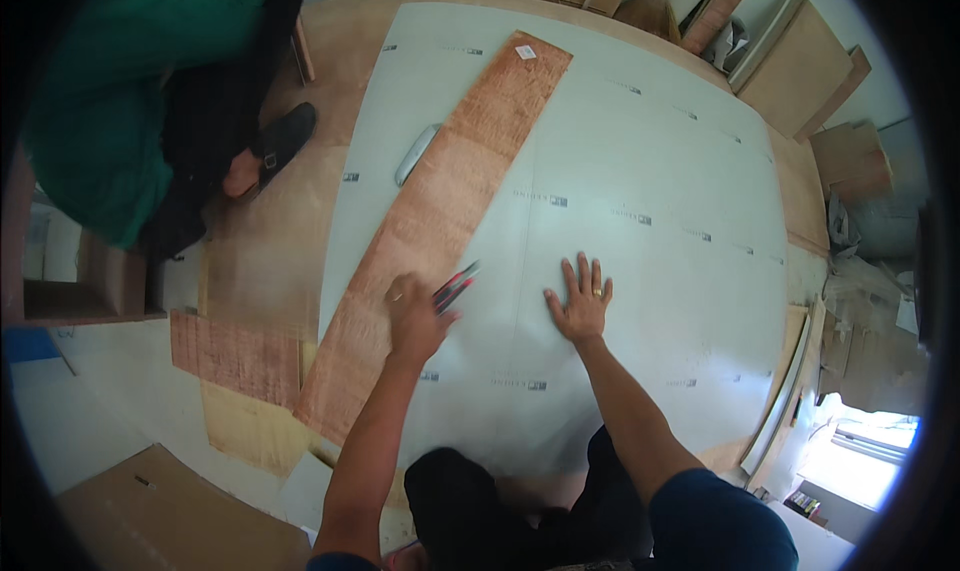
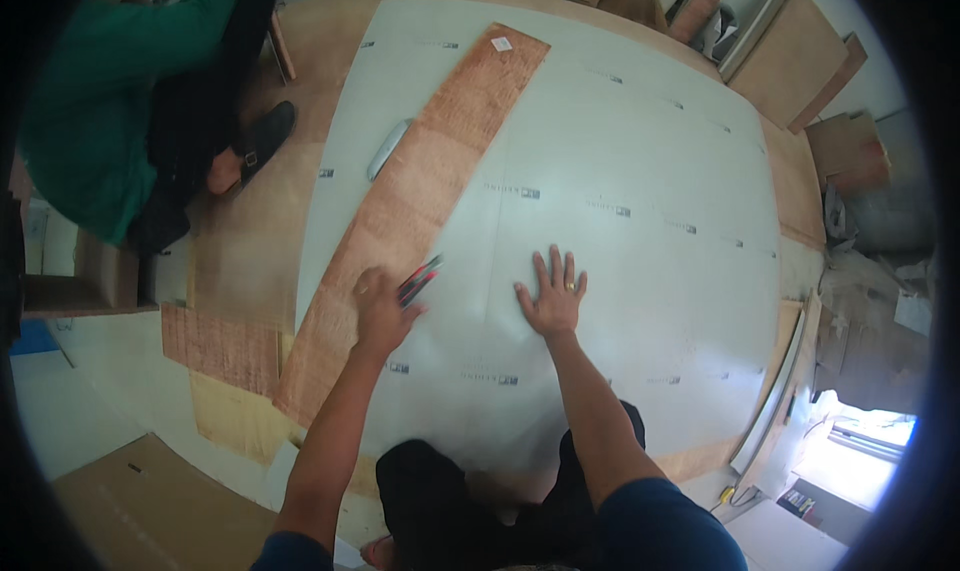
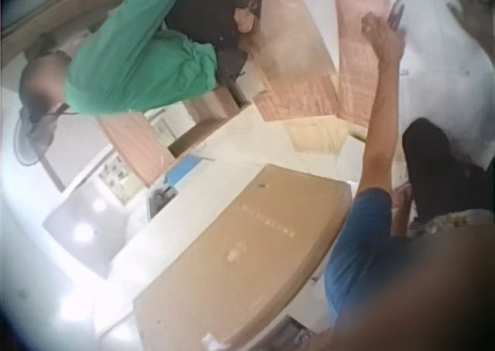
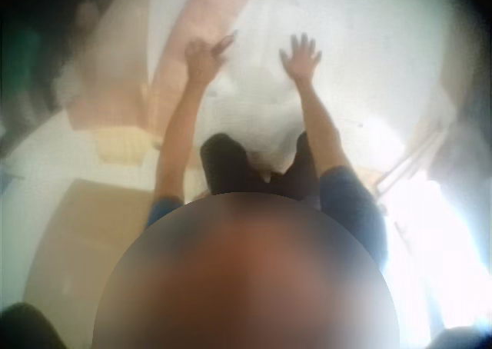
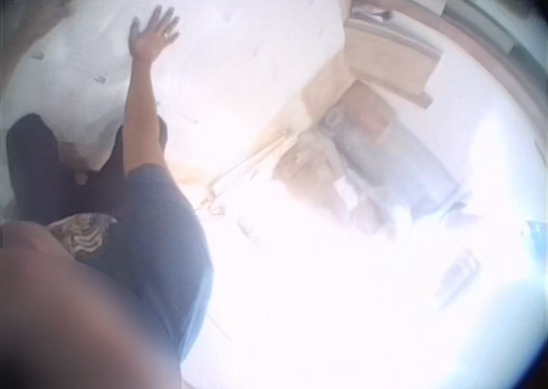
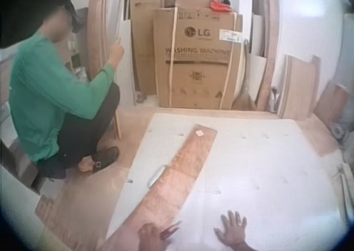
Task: The person uses a utility knife to cut a large sheet of material on the floor. They position the material, make several cuts along its length, and adjust their position while working.
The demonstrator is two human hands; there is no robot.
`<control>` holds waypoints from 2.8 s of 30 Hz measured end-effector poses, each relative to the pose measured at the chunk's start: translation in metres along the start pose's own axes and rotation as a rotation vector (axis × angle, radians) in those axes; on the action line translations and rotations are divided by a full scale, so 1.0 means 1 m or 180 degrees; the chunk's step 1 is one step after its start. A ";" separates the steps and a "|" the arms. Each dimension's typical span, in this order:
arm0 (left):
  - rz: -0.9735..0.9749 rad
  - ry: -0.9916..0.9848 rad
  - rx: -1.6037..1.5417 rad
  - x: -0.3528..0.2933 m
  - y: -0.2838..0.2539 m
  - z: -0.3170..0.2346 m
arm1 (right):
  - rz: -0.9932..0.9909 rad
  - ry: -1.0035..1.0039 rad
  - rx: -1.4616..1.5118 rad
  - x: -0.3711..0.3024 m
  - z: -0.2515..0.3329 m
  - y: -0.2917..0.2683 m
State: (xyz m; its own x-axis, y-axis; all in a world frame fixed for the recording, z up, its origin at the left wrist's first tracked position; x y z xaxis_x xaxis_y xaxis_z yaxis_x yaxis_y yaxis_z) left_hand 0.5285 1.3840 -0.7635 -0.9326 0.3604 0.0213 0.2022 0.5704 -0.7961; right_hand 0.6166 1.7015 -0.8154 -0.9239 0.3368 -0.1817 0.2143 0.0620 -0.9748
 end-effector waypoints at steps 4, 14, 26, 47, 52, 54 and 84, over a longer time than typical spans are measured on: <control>0.0108 0.0340 -0.0088 0.152 0.045 -0.066 | -0.0081 -0.0061 0.0084 0.001 0.002 0.002; -0.0556 -0.0202 0.0735 0.320 0.096 -0.049 | 0.0178 -0.0147 0.0526 0.007 -0.005 0.019; -0.0369 0.0360 0.0119 0.323 0.149 -0.101 | 0.0290 -0.0376 0.0828 0.015 -0.012 0.016; -0.0357 -0.0325 -0.1834 0.495 0.137 -0.116 | 0.0035 0.0637 0.0116 0.475 -0.119 -0.054; -0.0395 0.0020 -0.1200 0.665 0.154 -0.123 | 0.0134 0.0598 0.0178 0.483 -0.111 -0.057; -0.0343 -0.0074 -0.1085 0.694 0.166 -0.122 | 0.0192 0.0593 0.0170 0.483 -0.112 -0.055; -0.0669 0.0127 -0.0872 0.728 0.176 -0.131 | 0.0164 0.0587 0.0316 0.484 -0.119 -0.049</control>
State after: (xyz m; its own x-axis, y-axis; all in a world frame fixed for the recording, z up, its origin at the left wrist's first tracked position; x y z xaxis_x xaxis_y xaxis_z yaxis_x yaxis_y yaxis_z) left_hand -0.0750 1.8436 -0.8090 -0.9510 0.2395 0.1957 0.0848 0.8103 -0.5799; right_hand 0.1970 1.9732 -0.8399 -0.8368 0.5040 -0.2139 0.2192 -0.0496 -0.9744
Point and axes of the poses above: each hand's wrist, its own x-axis towards the middle knuckle, its own y-axis out of the palm, z = x × y, the point moved 6 cm from there along x, towards the middle knuckle, and after that the axes turned 15 degrees about -x, right-handed, at the moved point
